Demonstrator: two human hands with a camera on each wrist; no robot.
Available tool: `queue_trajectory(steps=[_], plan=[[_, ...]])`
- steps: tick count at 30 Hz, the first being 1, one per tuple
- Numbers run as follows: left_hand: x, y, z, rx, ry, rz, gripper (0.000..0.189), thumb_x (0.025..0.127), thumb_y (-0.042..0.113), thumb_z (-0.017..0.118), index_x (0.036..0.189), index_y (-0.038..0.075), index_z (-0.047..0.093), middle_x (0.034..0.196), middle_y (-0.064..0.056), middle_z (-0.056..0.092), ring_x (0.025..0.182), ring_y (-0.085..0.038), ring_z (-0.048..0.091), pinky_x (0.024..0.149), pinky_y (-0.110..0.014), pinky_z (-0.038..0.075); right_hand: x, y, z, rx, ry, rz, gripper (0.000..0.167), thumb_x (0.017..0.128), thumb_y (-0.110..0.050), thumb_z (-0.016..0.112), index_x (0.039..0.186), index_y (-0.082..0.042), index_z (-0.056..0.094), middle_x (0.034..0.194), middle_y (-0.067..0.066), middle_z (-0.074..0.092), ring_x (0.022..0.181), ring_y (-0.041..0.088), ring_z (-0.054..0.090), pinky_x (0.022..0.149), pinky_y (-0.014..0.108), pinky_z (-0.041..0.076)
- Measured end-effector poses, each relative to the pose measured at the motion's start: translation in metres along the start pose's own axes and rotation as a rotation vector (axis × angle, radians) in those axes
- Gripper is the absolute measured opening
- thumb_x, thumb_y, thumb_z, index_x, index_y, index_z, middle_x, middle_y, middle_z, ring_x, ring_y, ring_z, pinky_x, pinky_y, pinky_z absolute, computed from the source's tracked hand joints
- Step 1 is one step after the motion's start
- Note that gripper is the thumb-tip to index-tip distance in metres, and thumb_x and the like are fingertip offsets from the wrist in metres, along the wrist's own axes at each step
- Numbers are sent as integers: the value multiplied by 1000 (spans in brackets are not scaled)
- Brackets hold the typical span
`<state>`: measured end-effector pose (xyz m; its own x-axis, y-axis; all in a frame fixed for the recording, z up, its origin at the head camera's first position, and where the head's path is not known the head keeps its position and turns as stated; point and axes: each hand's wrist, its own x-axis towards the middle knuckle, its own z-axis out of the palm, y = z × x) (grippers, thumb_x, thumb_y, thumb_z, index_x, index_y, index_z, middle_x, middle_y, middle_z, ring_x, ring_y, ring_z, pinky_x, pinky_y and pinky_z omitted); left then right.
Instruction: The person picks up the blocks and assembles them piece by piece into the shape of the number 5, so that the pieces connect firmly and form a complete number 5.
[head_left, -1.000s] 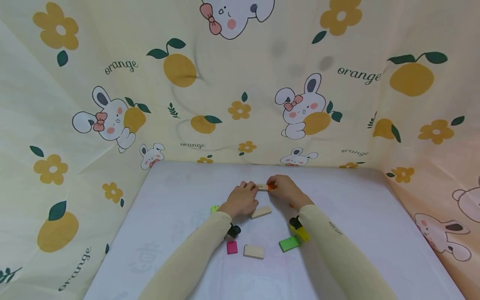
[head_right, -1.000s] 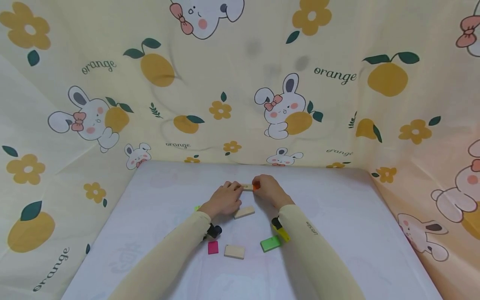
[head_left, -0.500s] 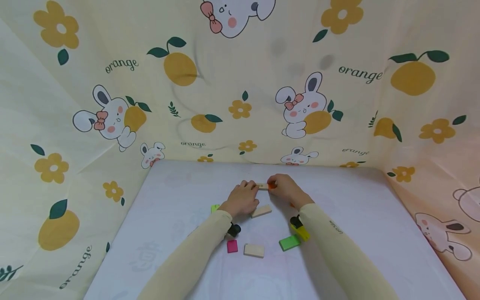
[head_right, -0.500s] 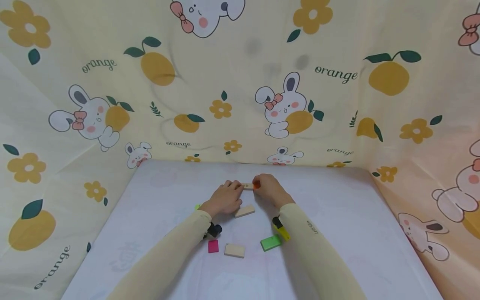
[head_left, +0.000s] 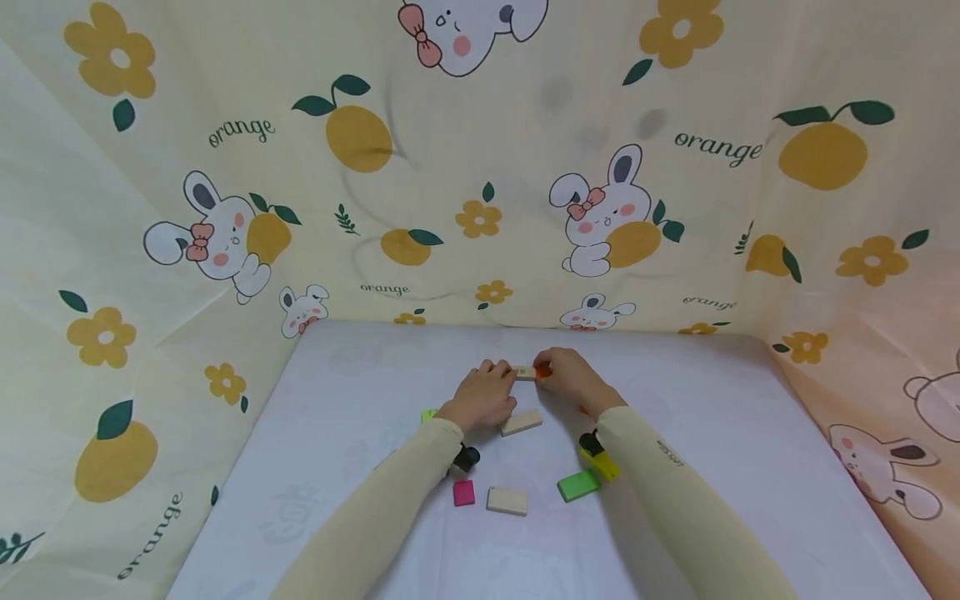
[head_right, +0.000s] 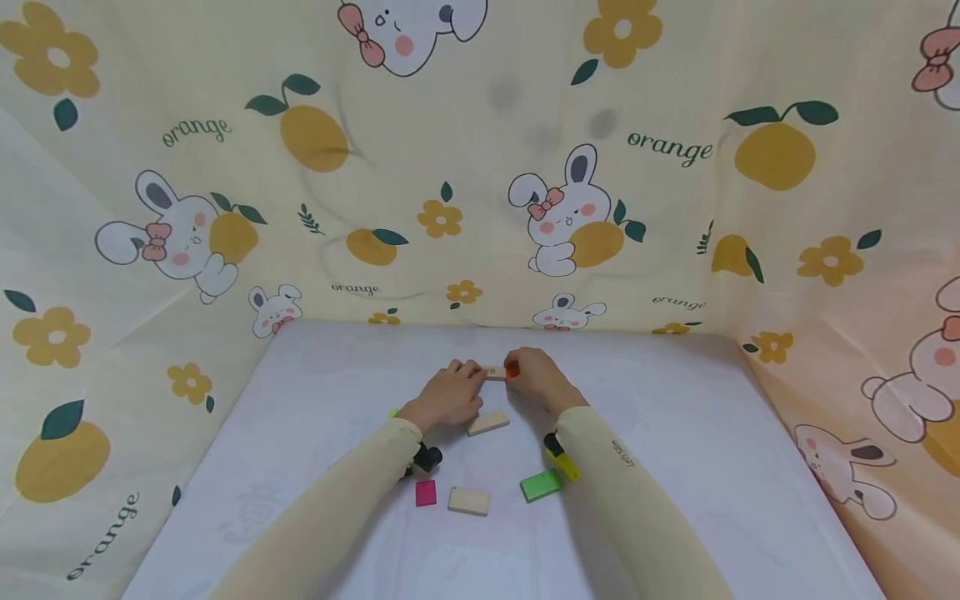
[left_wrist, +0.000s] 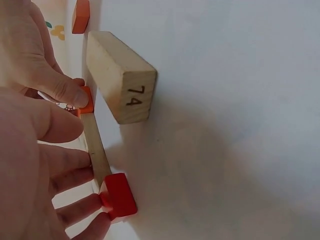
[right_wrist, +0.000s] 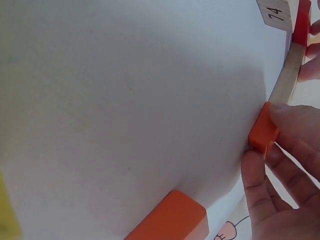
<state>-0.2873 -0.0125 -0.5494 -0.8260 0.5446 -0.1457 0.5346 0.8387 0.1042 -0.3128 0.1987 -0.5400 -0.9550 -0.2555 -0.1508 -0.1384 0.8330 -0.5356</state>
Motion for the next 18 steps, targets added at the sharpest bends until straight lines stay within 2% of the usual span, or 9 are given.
queue_trajectory(steps=[5,13,18], plan=[[1,-1,-3,5,-9,10,55,112,36,54,161,9,52,156,-4,51,135,-25,48,112,-46,47,-2,-2,-2,15,-5,-22,33,96,-7,76,129,-2,74,118,12,71,105,31,60,103,51,51],[-2,2,-11,12,6,14,49,113,32,54,155,8,58,156,-6,52,140,-28,49,113,-48,47,-4,1,-4,21,6,-59,28,100,-12,73,127,-3,75,105,9,70,93,27,60,89,46,52],[-2,5,-15,-17,27,6,46,112,32,54,151,9,61,155,-6,54,140,-30,49,112,-52,46,-8,2,-9,51,30,-26,32,101,-10,67,131,-6,73,115,11,70,97,28,62,91,47,54]])
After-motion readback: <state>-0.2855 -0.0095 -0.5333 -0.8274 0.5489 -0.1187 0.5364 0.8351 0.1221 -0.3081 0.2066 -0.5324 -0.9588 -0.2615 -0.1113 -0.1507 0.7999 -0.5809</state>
